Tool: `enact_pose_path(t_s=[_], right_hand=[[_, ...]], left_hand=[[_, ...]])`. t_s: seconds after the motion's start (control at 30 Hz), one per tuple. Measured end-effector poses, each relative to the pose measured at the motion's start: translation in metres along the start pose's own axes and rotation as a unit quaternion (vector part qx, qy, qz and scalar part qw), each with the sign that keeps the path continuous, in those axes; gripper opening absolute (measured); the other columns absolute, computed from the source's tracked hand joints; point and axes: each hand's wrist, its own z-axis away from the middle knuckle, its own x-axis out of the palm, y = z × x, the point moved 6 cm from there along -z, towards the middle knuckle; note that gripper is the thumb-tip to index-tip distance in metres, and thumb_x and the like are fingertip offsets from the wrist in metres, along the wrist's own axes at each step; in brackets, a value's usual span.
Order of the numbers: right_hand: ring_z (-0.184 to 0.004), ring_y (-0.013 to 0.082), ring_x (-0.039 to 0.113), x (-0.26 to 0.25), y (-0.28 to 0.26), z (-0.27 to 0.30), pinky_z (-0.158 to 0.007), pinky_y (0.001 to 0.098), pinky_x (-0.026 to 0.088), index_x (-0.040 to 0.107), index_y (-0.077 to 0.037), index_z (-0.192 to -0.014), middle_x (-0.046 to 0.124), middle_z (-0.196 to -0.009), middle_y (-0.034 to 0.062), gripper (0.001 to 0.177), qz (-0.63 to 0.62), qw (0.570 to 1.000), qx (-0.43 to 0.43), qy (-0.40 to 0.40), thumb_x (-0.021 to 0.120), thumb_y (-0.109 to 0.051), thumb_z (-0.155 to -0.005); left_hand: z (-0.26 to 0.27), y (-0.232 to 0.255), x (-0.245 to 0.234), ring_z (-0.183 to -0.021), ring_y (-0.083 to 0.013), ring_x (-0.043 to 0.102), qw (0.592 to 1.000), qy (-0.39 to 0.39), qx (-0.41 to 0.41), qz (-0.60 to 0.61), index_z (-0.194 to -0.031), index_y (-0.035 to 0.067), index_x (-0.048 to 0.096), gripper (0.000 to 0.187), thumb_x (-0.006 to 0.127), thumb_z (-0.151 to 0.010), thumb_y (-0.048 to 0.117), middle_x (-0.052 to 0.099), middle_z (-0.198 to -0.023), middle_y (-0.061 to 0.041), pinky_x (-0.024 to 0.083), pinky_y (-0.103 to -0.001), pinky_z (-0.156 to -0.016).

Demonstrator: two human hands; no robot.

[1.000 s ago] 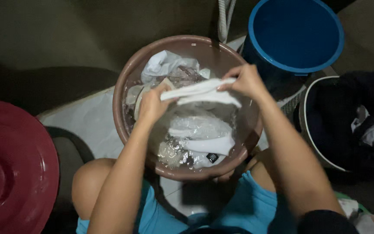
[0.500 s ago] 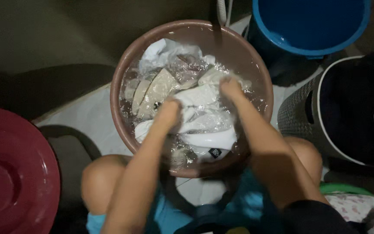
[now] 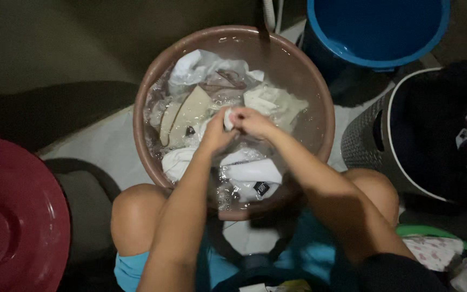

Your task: The person washes various pieces of clothing by hand in a brown basin filled with water. They scrub and rinse items such as a yellow cloth, a white cloth with red patterns, and other white garments, then place the cleaned items into a green basket.

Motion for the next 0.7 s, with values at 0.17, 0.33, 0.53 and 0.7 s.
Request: enact_pose_path(t_s=[0.17, 0.33, 0.53, 0.7], right_hand=[[-0.078, 0.0133, 0.070, -0.031, -0.111, 0.042, -0.068, 0.0319, 0.064, 0.065, -0.007, -0.113, 0.069, -0.093, 0.0021, 0.021, -0.019, 0.984, -0.084, 0.157, 0.057, -0.013, -0.095], [-0.083, 0.0131, 0.068, -0.029, -0.194, 0.090, -0.074, 0.0289, 0.059, 0.064, -0.007, -0.108, 0.069, -0.098, 0.0053, 0.023, -0.203, 0.948, -0.157, 0.188, 0.048, -0.023, -0.104], [-0.095, 0.0110, 0.061, -0.060, -0.228, 0.112, -0.084, 0.0262, 0.052, 0.056, -0.010, -0.107, 0.059, -0.103, 0.0030, 0.025, 0.050, 0.939, -0.294, 0.172, 0.068, 0.009, -0.095], [-0.083, 0.0088, 0.050, -0.131, -0.221, 0.115, -0.077, 0.0232, 0.047, 0.053, -0.007, -0.105, 0.051, -0.095, -0.0001, 0.025, 0.007, 0.883, -0.373, 0.285, 0.059, 0.015, -0.097]], left_hand=[[-0.023, 0.033, -0.035, -0.079, -0.0158, 0.071, 0.992, 0.089, -0.036, 0.076, -0.103, 0.002, 0.076, 0.022, 0.071, -0.091, 0.020, 0.078, -0.090, -0.009, 0.056, -0.032, -0.071], [-0.008, 0.066, -0.106, -0.072, -0.0108, 0.055, 0.968, 0.241, -0.019, 0.066, -0.089, -0.003, 0.069, 0.041, 0.067, -0.106, 0.035, 0.067, -0.078, -0.004, 0.045, -0.032, -0.066], [-0.018, 0.114, -0.184, -0.074, -0.0065, 0.049, 0.938, 0.323, 0.060, 0.109, -0.084, 0.003, 0.063, 0.046, 0.060, -0.109, 0.042, 0.061, -0.077, 0.004, 0.045, -0.029, -0.065], [-0.023, 0.107, -0.227, -0.078, -0.0128, 0.056, 0.883, 0.308, 0.142, 0.325, -0.094, 0.003, 0.061, 0.038, 0.056, -0.112, 0.037, 0.063, -0.085, -0.001, 0.050, -0.033, -0.073]])
